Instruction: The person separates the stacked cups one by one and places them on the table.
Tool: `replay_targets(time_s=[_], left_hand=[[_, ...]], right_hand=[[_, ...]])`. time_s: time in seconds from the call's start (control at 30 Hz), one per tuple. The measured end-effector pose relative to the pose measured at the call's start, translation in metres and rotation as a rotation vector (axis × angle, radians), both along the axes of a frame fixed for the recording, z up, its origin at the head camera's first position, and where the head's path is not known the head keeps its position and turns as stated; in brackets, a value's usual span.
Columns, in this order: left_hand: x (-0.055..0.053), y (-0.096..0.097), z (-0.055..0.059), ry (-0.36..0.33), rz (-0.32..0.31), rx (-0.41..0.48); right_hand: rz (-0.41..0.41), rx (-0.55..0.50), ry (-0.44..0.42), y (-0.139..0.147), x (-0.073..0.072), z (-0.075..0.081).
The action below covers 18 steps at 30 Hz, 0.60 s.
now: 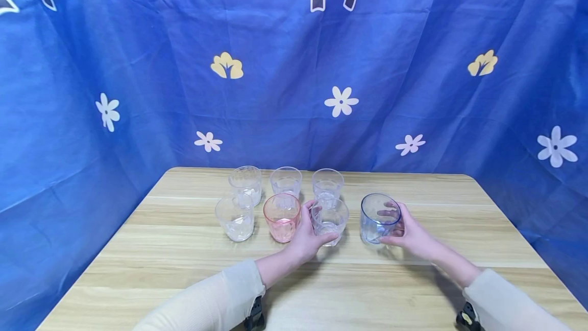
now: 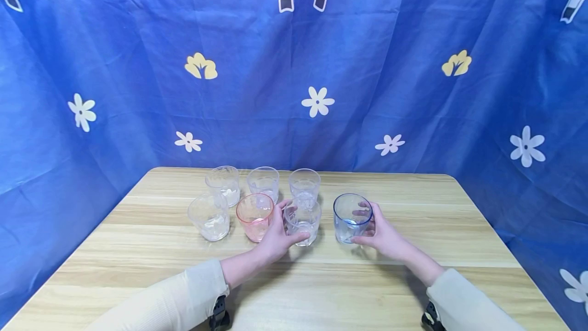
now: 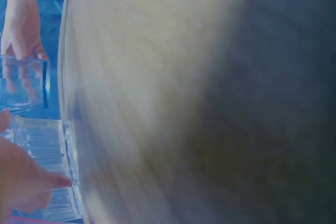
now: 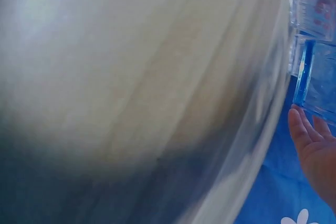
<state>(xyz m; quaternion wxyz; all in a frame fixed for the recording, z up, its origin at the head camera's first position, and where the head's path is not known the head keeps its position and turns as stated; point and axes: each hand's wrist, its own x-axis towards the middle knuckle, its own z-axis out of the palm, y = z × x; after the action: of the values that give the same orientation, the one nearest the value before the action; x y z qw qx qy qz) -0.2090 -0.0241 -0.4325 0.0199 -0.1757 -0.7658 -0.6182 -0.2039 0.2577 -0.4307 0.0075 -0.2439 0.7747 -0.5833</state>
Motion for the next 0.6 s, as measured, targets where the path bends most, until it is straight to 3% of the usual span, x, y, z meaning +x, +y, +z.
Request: replay_targets(time_s=[0.6], left_hand=[[0.001,0.0,0.001,0.0,0.006,-0.01]], right_hand=[[0.034,0.039,-0.086,-0.004,-0.006,-0.015]])
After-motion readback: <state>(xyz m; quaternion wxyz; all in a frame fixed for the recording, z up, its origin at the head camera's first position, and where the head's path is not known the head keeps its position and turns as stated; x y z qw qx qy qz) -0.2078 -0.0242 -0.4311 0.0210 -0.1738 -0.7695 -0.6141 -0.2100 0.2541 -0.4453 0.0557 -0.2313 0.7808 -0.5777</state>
